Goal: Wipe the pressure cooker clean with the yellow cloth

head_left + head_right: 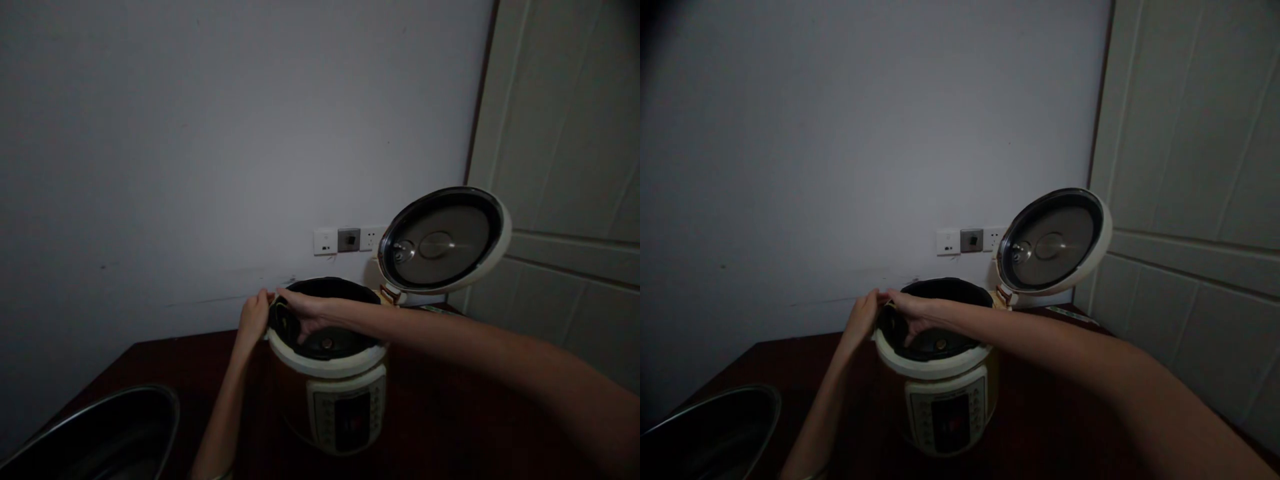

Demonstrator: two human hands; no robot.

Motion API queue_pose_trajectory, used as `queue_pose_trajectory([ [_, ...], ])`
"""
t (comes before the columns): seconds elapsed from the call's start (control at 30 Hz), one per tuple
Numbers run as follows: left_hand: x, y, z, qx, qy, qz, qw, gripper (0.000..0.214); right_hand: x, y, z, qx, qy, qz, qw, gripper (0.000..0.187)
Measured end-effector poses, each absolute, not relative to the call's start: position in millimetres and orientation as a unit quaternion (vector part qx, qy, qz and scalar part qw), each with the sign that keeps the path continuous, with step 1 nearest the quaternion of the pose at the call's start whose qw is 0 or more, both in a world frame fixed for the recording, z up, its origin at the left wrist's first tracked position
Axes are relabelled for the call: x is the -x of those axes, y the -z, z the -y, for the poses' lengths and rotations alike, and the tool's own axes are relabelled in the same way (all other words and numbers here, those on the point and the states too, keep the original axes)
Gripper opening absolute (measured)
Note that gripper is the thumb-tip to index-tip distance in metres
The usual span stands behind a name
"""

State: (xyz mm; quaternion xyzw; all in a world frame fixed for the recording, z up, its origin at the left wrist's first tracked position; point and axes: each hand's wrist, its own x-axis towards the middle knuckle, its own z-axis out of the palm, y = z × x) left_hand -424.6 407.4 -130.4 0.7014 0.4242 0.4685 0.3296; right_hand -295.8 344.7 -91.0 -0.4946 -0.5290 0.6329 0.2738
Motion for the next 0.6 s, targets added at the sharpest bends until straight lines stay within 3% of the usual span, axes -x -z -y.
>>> queue_pose_trajectory([
  [0.1,425,129,-406,-0.710,-0.456,-0.432,0.318,0.050,286,76,-371,0.503,-0.631,0.483,0.340,0.065],
  [0.2,424,129,-406,-0.704,-0.455,-0.435,0.328,0.051,275,63,-384,0.551,-0.614,0.447,0.346,0.066],
  [0.33,424,125,-402,-0.712,-0.446,-0.444,0.312,0.051,282,62,-377,0.612,-0.560,0.468,0.304,0.068],
  [0.47,426,121,-397,-0.721,-0.426,-0.482,0.257,0.050,302,67,-345,0.579,-0.555,0.539,0.257,0.071],
  [0.6,426,125,-402,-0.717,-0.443,-0.447,0.300,0.050,292,68,-295,0.578,-0.515,0.613,0.157,0.073],
])
